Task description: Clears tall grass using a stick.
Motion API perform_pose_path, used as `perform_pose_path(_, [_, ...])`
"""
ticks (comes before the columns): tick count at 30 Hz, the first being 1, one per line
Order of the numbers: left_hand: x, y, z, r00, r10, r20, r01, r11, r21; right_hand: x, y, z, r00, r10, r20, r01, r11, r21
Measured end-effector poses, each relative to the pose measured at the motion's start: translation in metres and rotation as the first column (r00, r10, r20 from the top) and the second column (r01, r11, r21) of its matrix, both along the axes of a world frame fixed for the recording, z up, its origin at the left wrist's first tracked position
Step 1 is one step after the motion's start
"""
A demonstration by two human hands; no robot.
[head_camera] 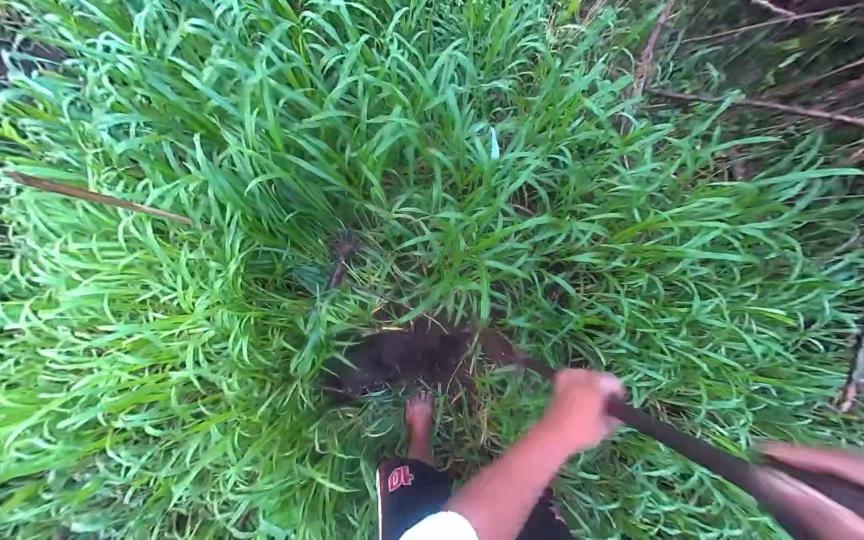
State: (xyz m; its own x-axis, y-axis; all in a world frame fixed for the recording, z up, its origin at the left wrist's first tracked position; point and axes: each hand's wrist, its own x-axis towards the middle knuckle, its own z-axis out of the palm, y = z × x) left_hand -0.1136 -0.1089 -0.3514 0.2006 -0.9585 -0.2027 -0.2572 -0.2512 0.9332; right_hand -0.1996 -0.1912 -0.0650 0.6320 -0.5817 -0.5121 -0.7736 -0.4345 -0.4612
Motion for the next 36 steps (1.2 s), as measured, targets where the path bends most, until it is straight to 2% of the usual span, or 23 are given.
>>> perform_pose_path(2, [0.016, 0.025, -0.050, 1.000, -0.006, -0.026, 0.015, 0.941, 0.337, 0.039, 0.014, -0.155, 1.000, 0.002, -0.028, -0.007, 0.987, -0.163])
perform_pose_path(3, [0.023, 0.037, -0.064, 0.999, 0.000, -0.048, 0.020, 0.905, 0.426, 0.063, 0.016, -0.202, 0.996, -0.001, -0.092, -0.013, 0.989, -0.148])
perform_pose_path(4, [0.030, 0.048, -0.072, 0.998, 0.023, -0.063, 0.009, 0.885, 0.465, 0.093, 0.015, -0.224, 0.987, 0.019, -0.160, -0.033, 0.996, -0.082])
perform_pose_path(6, [0.027, 0.079, -0.066, 0.992, 0.039, -0.119, 0.026, 0.865, 0.501, 0.127, 0.020, -0.227, 0.969, 0.034, -0.243, -0.022, 0.998, 0.051])
perform_pose_path(8, [0.026, 0.089, -0.059, 0.983, 0.050, -0.175, 0.053, 0.839, 0.541, 0.143, 0.014, -0.223, 0.962, 0.049, -0.268, -0.031, 0.997, 0.072])
perform_pose_path(12, [0.016, 0.094, -0.056, 0.942, 0.141, -0.304, 0.087, 0.774, 0.628, 0.133, -0.008, -0.225, 0.967, 0.056, -0.249, -0.042, 0.997, 0.058])
perform_pose_path(15, [0.005, 0.084, -0.055, 0.900, 0.227, -0.372, 0.055, 0.787, 0.615, 0.122, -0.051, -0.223, 0.977, 0.053, -0.205, -0.048, 0.998, 0.030])
perform_pose_path(19, [0.003, 0.053, -0.033, 0.817, 0.310, -0.486, 0.045, 0.806, 0.590, 0.113, -0.105, -0.224, 0.987, 0.046, -0.154, -0.040, 0.998, 0.041])
perform_pose_path(24, [-0.001, -0.010, -0.030, 0.786, 0.391, -0.479, -0.023, 0.792, 0.609, 0.106, -0.176, -0.233, 0.993, 0.059, -0.098, -0.053, 0.997, 0.061])
perform_pose_path(26, [0.000, -0.047, -0.027, 0.739, 0.461, -0.491, -0.064, 0.774, 0.630, 0.106, -0.212, -0.240, 0.994, 0.062, -0.093, -0.055, 0.996, 0.073])
perform_pose_path(27, [-0.002, -0.067, -0.027, 0.689, 0.520, -0.505, -0.093, 0.754, 0.651, 0.106, -0.228, -0.244, 0.994, 0.063, -0.090, -0.055, 0.995, 0.085])
perform_pose_path(29, [0.004, -0.114, -0.022, 0.513, 0.673, -0.532, -0.149, 0.681, 0.717, 0.117, -0.253, -0.247, 0.994, 0.077, -0.079, -0.067, 0.989, 0.130])
perform_pose_path(32, [-0.016, -0.171, -0.021, 0.106, 0.840, -0.533, -0.191, 0.543, 0.818, 0.105, -0.258, -0.247, 0.993, 0.083, -0.084, -0.061, 0.971, 0.232])
perform_pose_path(34, [-0.026, -0.206, -0.018, -0.182, 0.851, -0.492, -0.235, 0.448, 0.863, 0.097, -0.253, -0.246, 0.992, 0.092, -0.090, -0.061, 0.953, 0.295])
perform_pose_path(36, [-0.033, -0.228, -0.009, -0.411, 0.791, -0.454, -0.311, 0.346, 0.885, 0.088, -0.240, -0.244, 0.992, 0.093, -0.089, -0.057, 0.937, 0.344])
